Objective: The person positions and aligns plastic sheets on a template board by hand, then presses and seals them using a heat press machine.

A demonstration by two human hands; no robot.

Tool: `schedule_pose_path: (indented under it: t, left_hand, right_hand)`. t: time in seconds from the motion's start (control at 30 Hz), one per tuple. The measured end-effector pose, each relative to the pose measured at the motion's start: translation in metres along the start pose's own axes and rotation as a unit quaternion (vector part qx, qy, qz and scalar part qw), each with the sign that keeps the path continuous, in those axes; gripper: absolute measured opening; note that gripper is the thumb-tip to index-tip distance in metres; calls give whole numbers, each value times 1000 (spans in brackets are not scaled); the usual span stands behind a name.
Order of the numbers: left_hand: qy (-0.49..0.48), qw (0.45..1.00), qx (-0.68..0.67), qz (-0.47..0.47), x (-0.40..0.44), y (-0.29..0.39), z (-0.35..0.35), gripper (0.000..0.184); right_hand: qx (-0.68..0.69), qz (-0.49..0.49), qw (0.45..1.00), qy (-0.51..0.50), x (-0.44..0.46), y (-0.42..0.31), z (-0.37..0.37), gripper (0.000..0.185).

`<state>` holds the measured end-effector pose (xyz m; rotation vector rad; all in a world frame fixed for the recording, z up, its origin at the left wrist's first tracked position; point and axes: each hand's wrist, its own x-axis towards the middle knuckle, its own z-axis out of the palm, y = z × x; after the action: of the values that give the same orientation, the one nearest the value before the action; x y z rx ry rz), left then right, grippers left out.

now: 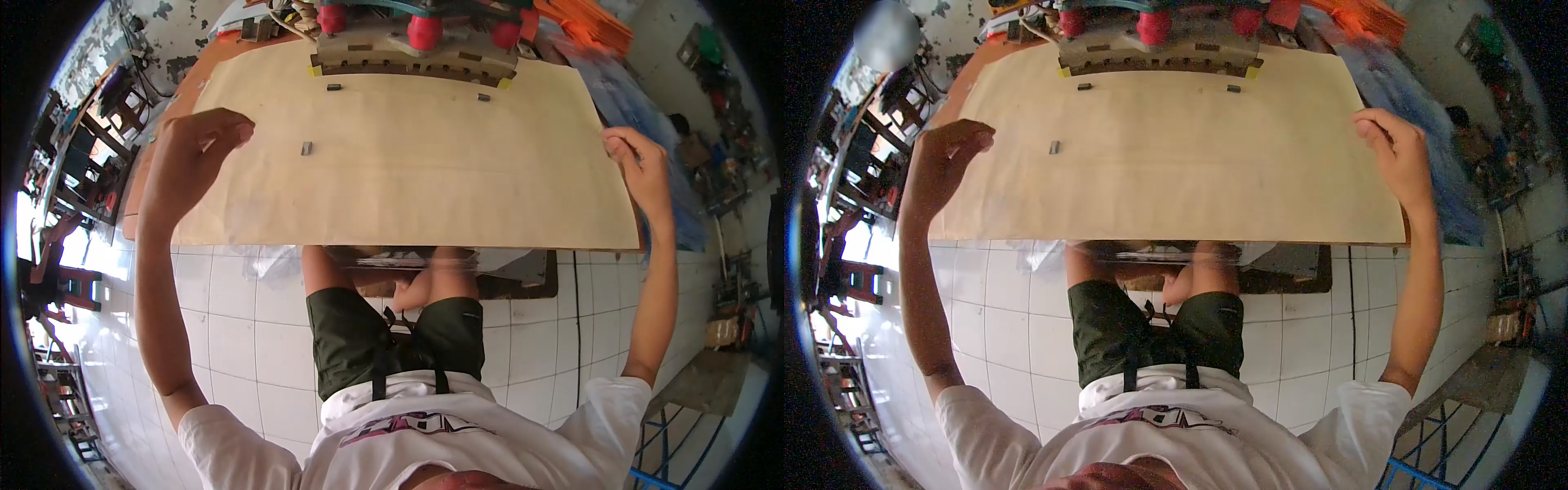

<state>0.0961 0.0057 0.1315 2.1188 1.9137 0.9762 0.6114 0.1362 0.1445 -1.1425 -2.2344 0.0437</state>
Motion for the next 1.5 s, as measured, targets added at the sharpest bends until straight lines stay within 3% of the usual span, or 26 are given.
schedule_pose_path:
  t: [0.1, 0.17, 0.27, 0.3, 0.33, 0.37, 0.4, 0.47, 0.53, 0.6, 0.67, 0.73, 0.8, 0.83, 0.9, 0.97, 1.1, 1.23, 1.3, 1.37, 1.5]
  left_hand:
    - [-33, 999, 15, 15, 11, 0, -13, 20]
    - [-68, 997, 20, 32, 24, -12, -17, 18]
    - [-136, 990, 12, 35, 52, -43, -10, 15]
    - [-151, 988, 17, 16, 61, -50, -3, 14]
    - [-165, 986, 23, 0, 67, -52, 2, 13]
    - [-140, 986, 89, -16, 71, -47, 7, 14]
    - [-139, 986, 90, -8, 74, -47, 12, 14]
    - [23, 990, 133, 48, 76, -49, 18, 16]
    - [57, 988, 139, 38, 74, -47, 18, 17]
    - [128, 978, 128, 103, 57, -45, 15, 14]
    - [66, 976, 155, 141, 31, -41, 10, 13]
    - [-21, 968, 181, 175, 6, -56, 14, 24]
    - [-107, 959, 212, 158, -18, -35, 18, 29]
    - [-201, 951, 202, 118, -22, -19, 14, 35]
    - [-207, 950, 192, 129, -24, 13, 24, 40]
    - [-207, 948, 190, 149, -18, 37, 35, 57]
    - [-180, 947, 86, 250, 7, 85, 93, 42]
    - [-211, 929, 29, 302, 36, 100, 181, 44]
    - [-169, 935, 36, 310, 46, 102, 216, 49]
    - [-159, 934, 47, 316, 46, 100, 234, 51]
    - [-155, 931, 71, 323, 57, 95, 239, 57]
  right_hand:
    - [20, 42, 999, -18, 7, 1, -9, 17]
    - [-16, 105, 990, -89, 15, 3, -11, 16]
    - [-25, 74, 984, -159, 33, 18, 0, 18]
    - [-25, 78, 984, -156, 39, 26, 9, 18]
    - [-55, 16, 990, -129, 46, 34, 21, 20]
    - [-85, -45, 990, -100, 49, 35, 28, 22]
    - [-89, -41, 991, -94, 50, 29, 31, 22]
    - [-114, 6, 993, -1, 56, 16, 39, 28]
    - [-138, 24, 990, 16, 52, 20, 41, 24]
    - [-115, -104, 984, 91, 40, 22, 42, 14]
    - [-139, -124, 979, 81, 17, 22, 39, 12]
    - [-173, -181, 967, 49, -8, 18, 39, 14]
    - [-185, -210, 960, 25, -28, 17, 45, 17]
    - [-185, -213, 959, 16, -36, 17, 54, 19]
    - [-187, -209, 960, 3, -47, 19, 64, 21]
    - [-180, -212, 960, 12, -48, 20, 69, 23]
    - [-167, -209, 964, 4, -47, 19, 83, 22]
    - [-190, -162, 968, 32, -55, 13, 82, 20]
    - [-214, -145, 964, 63, -60, 13, 72, 18]
    - [-337, -82, 926, 149, -69, 23, 57, 19]
    - [-347, 49, 917, 190, -73, 64, 35, 20]
